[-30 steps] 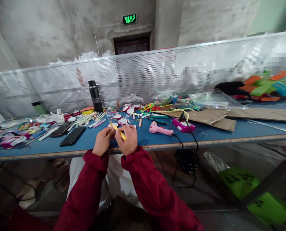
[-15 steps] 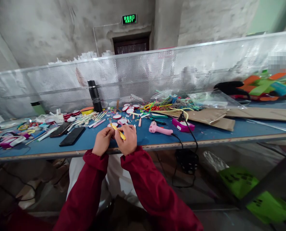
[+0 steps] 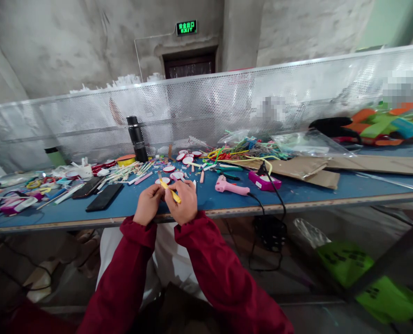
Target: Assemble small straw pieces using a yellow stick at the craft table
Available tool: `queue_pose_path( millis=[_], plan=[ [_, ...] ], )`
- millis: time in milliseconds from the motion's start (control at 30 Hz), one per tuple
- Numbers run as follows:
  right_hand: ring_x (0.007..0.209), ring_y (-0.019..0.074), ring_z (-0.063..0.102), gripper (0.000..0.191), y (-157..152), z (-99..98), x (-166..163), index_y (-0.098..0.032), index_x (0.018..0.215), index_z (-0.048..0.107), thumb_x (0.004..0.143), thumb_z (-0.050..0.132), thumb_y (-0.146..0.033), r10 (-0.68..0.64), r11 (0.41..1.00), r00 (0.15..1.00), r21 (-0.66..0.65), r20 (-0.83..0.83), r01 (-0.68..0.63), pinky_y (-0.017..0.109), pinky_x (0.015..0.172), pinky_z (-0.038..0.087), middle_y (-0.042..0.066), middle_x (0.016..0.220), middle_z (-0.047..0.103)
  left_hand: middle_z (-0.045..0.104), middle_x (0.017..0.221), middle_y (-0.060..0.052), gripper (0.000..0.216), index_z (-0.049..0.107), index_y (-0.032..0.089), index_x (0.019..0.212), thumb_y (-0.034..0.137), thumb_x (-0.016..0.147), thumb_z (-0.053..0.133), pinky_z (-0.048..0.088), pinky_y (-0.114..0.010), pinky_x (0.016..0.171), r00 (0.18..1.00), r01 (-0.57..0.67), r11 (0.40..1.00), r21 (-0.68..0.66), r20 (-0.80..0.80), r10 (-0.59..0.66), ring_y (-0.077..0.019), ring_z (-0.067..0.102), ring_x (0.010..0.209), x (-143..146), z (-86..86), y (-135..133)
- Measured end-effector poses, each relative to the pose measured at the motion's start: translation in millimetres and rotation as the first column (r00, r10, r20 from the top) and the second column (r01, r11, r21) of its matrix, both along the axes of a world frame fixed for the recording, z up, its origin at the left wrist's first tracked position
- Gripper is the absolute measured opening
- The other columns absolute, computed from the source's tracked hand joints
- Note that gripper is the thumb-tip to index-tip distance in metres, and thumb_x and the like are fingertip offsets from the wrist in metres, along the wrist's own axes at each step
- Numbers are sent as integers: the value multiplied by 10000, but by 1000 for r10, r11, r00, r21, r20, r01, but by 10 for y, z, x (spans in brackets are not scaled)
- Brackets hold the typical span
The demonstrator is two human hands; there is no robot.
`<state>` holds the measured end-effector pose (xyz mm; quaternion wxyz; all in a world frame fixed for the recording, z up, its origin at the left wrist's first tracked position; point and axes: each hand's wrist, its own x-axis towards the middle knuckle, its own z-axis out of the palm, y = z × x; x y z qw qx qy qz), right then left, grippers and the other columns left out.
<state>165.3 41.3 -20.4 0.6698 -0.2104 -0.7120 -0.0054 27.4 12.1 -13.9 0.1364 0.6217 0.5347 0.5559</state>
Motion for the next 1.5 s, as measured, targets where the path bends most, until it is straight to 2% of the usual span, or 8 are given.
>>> queue_pose_path(
  millis=[433, 800, 1000, 1500],
  plan=[
    [762, 206, 629, 109, -5, 3, 1, -247, 824, 586, 930, 575, -223, -3, 1000, 1000, -10, 1, 3, 416, 889, 462, 10, 765, 695, 606, 626, 20, 255, 636, 180, 740, 303, 930, 517, 374, -238, 625, 1000, -21, 1000, -16, -12, 20, -130, 529, 625, -8, -4, 7],
    [764, 204, 638, 107, 10, 4, -10, -250, 828, 585, 933, 569, -233, 8, 1000, 1000, -19, 29, -8, 423, 909, 456, 6, 773, 701, 621, 652, 17, 198, 676, 173, 814, 274, 912, 538, 393, -233, 614, 1000, -10, 1000, -6, 9, 10, -134, 547, 634, -14, -17, 17],
    [756, 204, 631, 108, 16, -5, 0, -246, 827, 586, 931, 570, -222, -6, 1000, 1000, -10, 7, 6, 418, 883, 456, 7, 762, 695, 623, 658, 15, 239, 636, 171, 746, 285, 925, 525, 392, -228, 618, 1000, 4, 1000, -5, 8, -4, -128, 543, 635, -8, 9, 7],
    [742, 202, 657, 105, 41, -21, -8, -251, 830, 589, 928, 570, -219, -12, 1000, 999, -19, -32, 11, 420, 879, 455, 6, 764, 707, 673, 716, -5, 247, 656, 181, 806, 336, 925, 505, 433, -243, 638, 999, 6, 999, -42, 52, -4, -141, 581, 643, 9, 18, -3]
  ],
)
